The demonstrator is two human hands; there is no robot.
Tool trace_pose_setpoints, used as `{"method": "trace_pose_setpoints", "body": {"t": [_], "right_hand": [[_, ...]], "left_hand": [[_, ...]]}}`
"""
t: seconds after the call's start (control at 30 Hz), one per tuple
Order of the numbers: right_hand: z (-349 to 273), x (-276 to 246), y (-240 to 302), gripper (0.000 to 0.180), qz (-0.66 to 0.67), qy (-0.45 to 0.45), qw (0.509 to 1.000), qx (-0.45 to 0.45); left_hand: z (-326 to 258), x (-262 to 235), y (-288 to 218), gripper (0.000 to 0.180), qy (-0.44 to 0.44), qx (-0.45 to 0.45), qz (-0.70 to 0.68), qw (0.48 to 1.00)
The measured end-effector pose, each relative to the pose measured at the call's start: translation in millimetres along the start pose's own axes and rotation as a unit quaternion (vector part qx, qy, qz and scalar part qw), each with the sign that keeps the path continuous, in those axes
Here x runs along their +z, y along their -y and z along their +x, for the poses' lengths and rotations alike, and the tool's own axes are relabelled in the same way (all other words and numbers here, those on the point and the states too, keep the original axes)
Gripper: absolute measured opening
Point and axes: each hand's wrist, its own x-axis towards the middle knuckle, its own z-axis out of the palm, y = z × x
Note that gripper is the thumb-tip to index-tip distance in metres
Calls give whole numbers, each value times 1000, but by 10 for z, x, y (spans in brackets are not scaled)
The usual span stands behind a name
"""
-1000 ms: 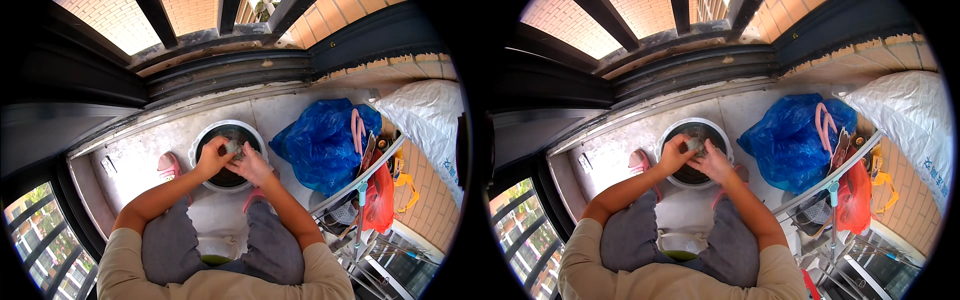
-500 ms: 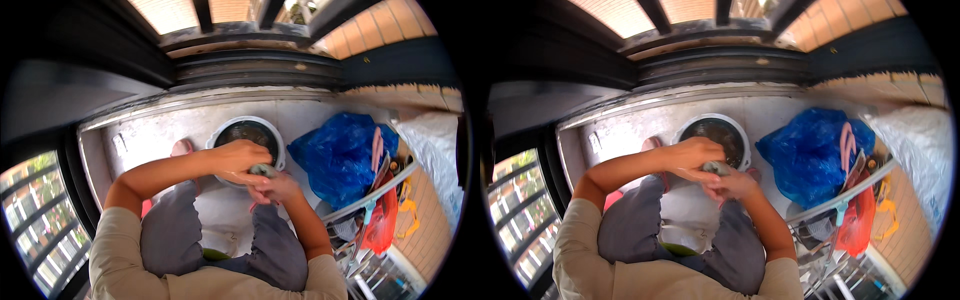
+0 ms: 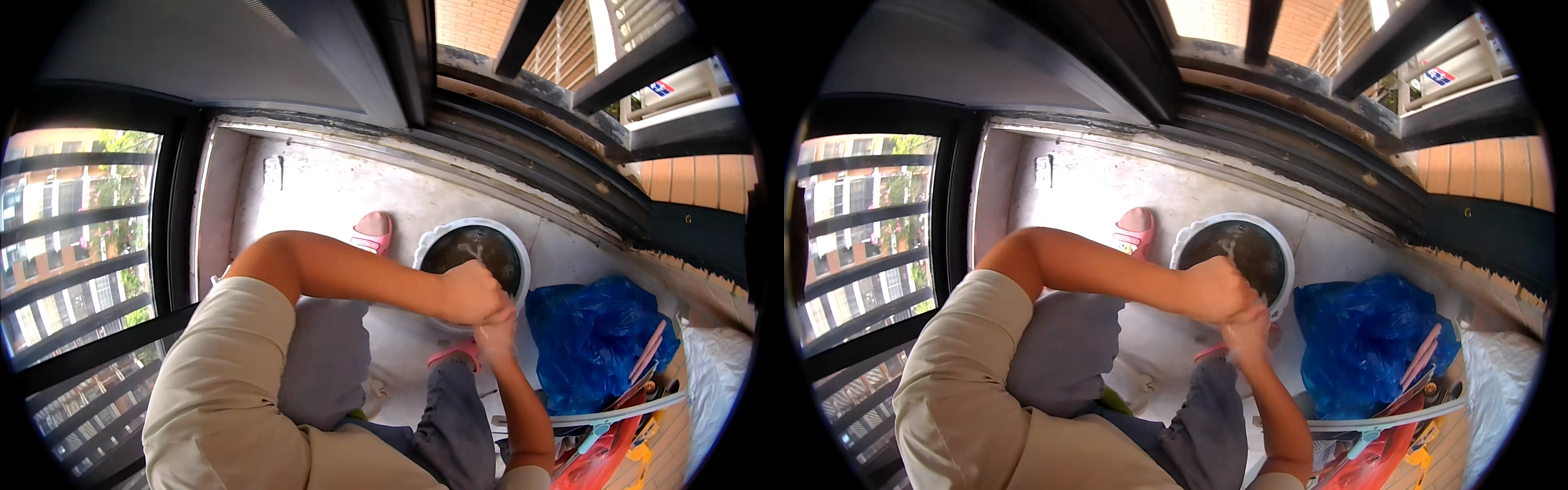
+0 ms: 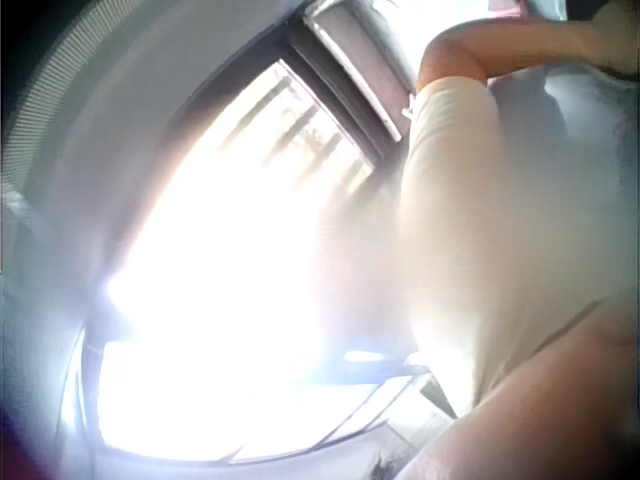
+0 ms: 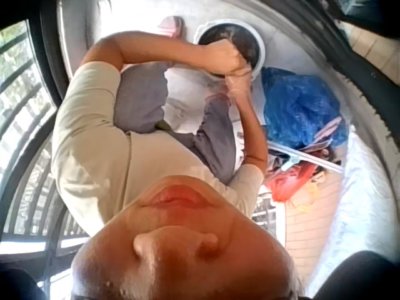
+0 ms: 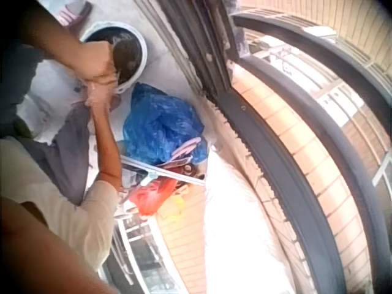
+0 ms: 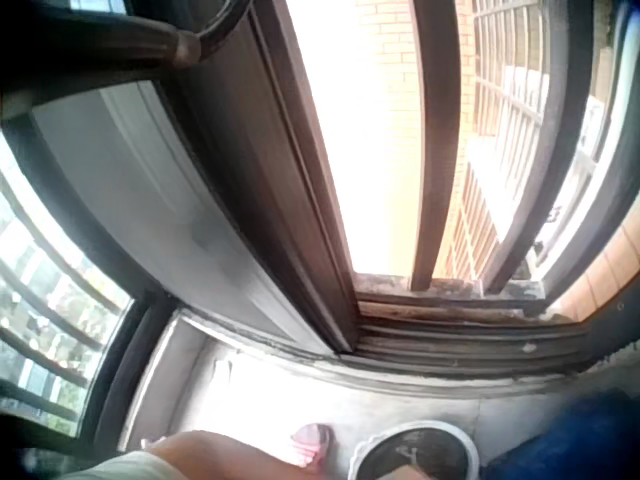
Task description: The person sits on the floor and cleans a window frame track using a wet cloth and a screwdriver. They repeatedly dip the cloth into a bucket of water, wipe the track, and use the screwdriver to scrape out debris from the grooves.
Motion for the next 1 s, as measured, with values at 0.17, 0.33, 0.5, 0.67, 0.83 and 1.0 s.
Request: {"method": "trace_pose_setpoints", "body": {"t": [0.17,0.33,0.5,0.67,0.83,1.0], "right_hand": [[442,432,-250,24,-90,-96,990,-45],[700,428,-227,24,-248,45,968,7],[515,-84,-306,19,199,270,931,145],[112,-299,116,9,453,425,772,132],[132,-5,160,11,183,190,964,43],[559,421,96,21,-156,82,982,75]], "left_hand": [[-56,539,313,50,-24,-292,-136,946],[-57,1015,742,53,-14,-357,-169,919],[20,147,401,42,-125,-32,-76,989],[77,-169,286,36,-62,214,-92,971],[-75,-18,231,45,-21,23,-136,990],[-273,623,635,53,-1,-251,-166,953]]}}
